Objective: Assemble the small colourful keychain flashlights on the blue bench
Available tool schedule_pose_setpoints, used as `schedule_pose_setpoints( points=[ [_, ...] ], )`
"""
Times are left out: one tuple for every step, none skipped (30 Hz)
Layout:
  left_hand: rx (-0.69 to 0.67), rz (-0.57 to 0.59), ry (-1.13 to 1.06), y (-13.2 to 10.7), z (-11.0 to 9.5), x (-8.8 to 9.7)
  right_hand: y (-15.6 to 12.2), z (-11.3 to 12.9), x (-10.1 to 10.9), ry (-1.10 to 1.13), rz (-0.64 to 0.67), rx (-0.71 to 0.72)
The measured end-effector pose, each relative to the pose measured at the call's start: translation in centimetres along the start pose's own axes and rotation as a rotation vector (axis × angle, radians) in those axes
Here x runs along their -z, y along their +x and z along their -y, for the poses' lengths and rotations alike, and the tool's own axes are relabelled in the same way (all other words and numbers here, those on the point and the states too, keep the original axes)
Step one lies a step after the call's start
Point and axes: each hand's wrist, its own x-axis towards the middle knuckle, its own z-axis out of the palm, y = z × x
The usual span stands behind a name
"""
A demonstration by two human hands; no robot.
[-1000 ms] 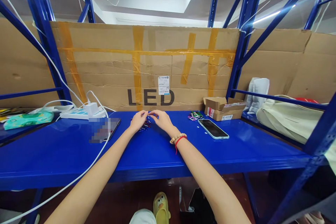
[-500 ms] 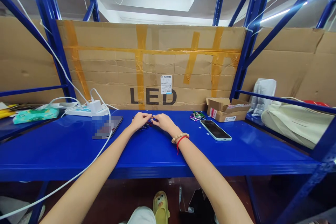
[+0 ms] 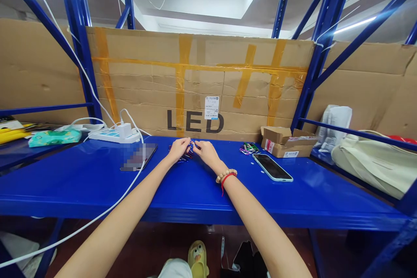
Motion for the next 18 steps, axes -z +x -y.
schedule_pose_setpoints(
  points=[
    [0.007,-0.005,-0.035,0.0,0.0,-0.1,0.1,0.0,0.0,0.021,-0.015,-0.006],
    [0.017,-0.010,-0.079,0.1,0.0,-0.2,0.1,-0.1,0.1,0.042,-0.027,-0.010],
    [0.030,-0.014,-0.127,0.1,0.1,-0.3,0.1,-0.1,0.1,0.061,-0.035,-0.011],
    [0.047,-0.017,-0.173,0.1,0.2,-0.4,0.1,-0.2,0.1,0.077,-0.041,-0.009],
    [0.062,-0.015,-0.210,0.2,0.3,-0.5,0.1,-0.2,0.0,0.092,-0.042,-0.003],
    [0.072,-0.007,-0.239,0.2,0.4,-0.6,0.1,-0.2,0.0,0.108,-0.043,0.002],
    [0.075,0.003,-0.259,0.2,0.4,-0.7,0.1,-0.3,-0.1,0.125,-0.046,0.003],
    [0.070,0.013,-0.270,0.2,0.5,-0.7,0.1,-0.4,-0.2,0.144,-0.049,-0.004],
    [0.058,0.020,-0.271,0.3,0.6,-0.7,0.1,-0.5,-0.3,0.167,-0.051,-0.018],
    [0.041,0.025,-0.264,0.3,0.7,-0.7,0.2,-0.6,-0.3,0.192,-0.048,-0.036],
    [0.027,0.026,-0.250,0.3,0.8,-0.7,0.2,-0.7,-0.4,0.219,-0.041,-0.055],
    [0.017,0.023,-0.229,0.4,0.8,-0.7,0.3,-0.8,-0.4,0.247,-0.028,-0.070],
    [0.011,0.016,-0.201,0.4,0.9,-0.7,0.3,-1.0,-0.5,0.275,-0.011,-0.078],
    [0.008,0.009,-0.168,0.4,1.0,-0.7,0.3,-1.1,-0.5,0.304,0.007,-0.082],
    [0.005,0.005,-0.131,0.5,1.1,-0.6,0.3,-1.2,-0.5,0.331,0.018,-0.088],
    [0.002,0.004,-0.092,0.5,1.1,-0.6,0.3,-1.3,-0.5,0.355,0.023,-0.095],
    [-0.002,0.003,-0.053,0.4,1.1,-0.5,0.3,-1.3,-0.5,0.378,0.024,-0.106],
    [-0.006,-0.002,-0.016,0.4,1.0,-0.5,0.3,-1.2,-0.5,0.403,0.026,-0.120]
  ],
)
